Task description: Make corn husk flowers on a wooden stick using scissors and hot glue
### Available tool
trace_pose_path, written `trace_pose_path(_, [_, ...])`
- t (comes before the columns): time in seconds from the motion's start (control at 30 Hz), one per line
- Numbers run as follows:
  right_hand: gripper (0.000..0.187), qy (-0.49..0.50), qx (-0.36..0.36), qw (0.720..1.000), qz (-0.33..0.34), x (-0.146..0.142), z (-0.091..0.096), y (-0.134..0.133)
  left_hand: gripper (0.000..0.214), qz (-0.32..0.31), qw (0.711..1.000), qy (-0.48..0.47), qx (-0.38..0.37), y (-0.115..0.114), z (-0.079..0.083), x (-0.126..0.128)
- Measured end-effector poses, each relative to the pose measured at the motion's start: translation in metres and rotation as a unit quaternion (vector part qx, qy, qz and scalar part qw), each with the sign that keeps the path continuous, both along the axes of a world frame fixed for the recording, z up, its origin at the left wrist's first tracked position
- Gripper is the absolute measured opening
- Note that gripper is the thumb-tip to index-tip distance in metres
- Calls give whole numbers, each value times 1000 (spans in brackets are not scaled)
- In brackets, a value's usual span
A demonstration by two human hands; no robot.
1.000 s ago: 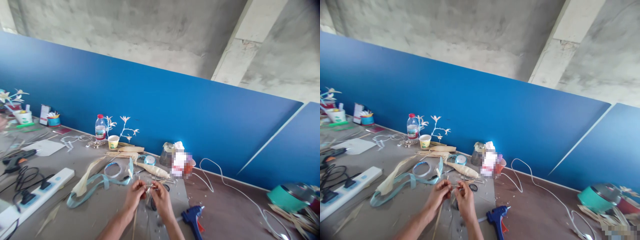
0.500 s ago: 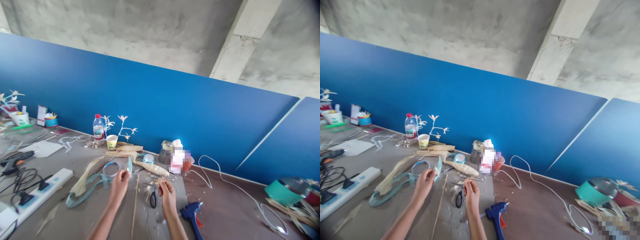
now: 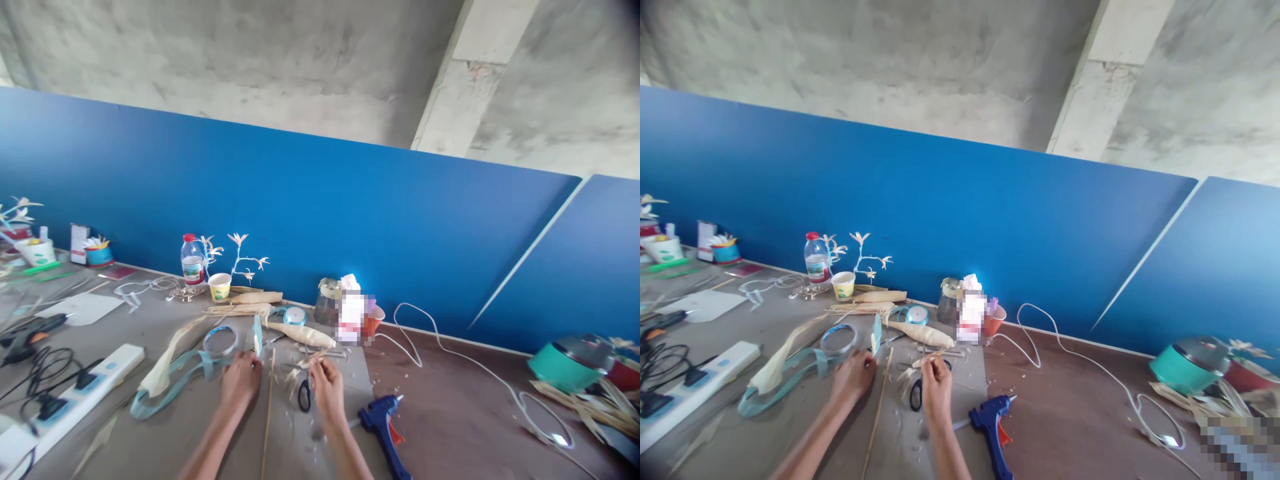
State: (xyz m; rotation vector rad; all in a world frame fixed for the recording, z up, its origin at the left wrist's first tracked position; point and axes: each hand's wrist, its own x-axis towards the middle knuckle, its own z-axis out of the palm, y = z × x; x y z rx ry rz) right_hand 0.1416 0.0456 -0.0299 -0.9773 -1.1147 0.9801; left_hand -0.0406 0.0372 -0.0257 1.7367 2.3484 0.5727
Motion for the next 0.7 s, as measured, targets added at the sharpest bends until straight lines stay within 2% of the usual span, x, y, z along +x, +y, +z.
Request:
trace_pose_path(0.1, [34, 23, -35, 999, 12, 0, 0, 1, 24, -6, 999, -24, 21, 0, 1, -1])
trace_pose_path(0.3, [33, 33, -54, 998, 8, 1, 2, 1, 28, -1, 999, 50, -10, -2, 1, 3])
trace_pose_path(0.43, [32, 36, -54, 998, 11, 2, 5, -2, 26, -1, 1000, 15, 20, -1, -1, 0])
trace_pose_path(0.5, [32, 55, -60, 996, 24, 2, 5, -2, 24, -21, 995, -56, 74, 1, -2, -3])
trace_pose_path(0.57, [33, 81, -61, 994, 37, 2, 5, 0, 22, -66, 973, -177, 132, 3, -2, -2])
trace_pose_path(0.7, [33, 111, -57, 991, 55, 2, 5, 2, 30, -114, 878, -441, 145, 1, 3, 9])
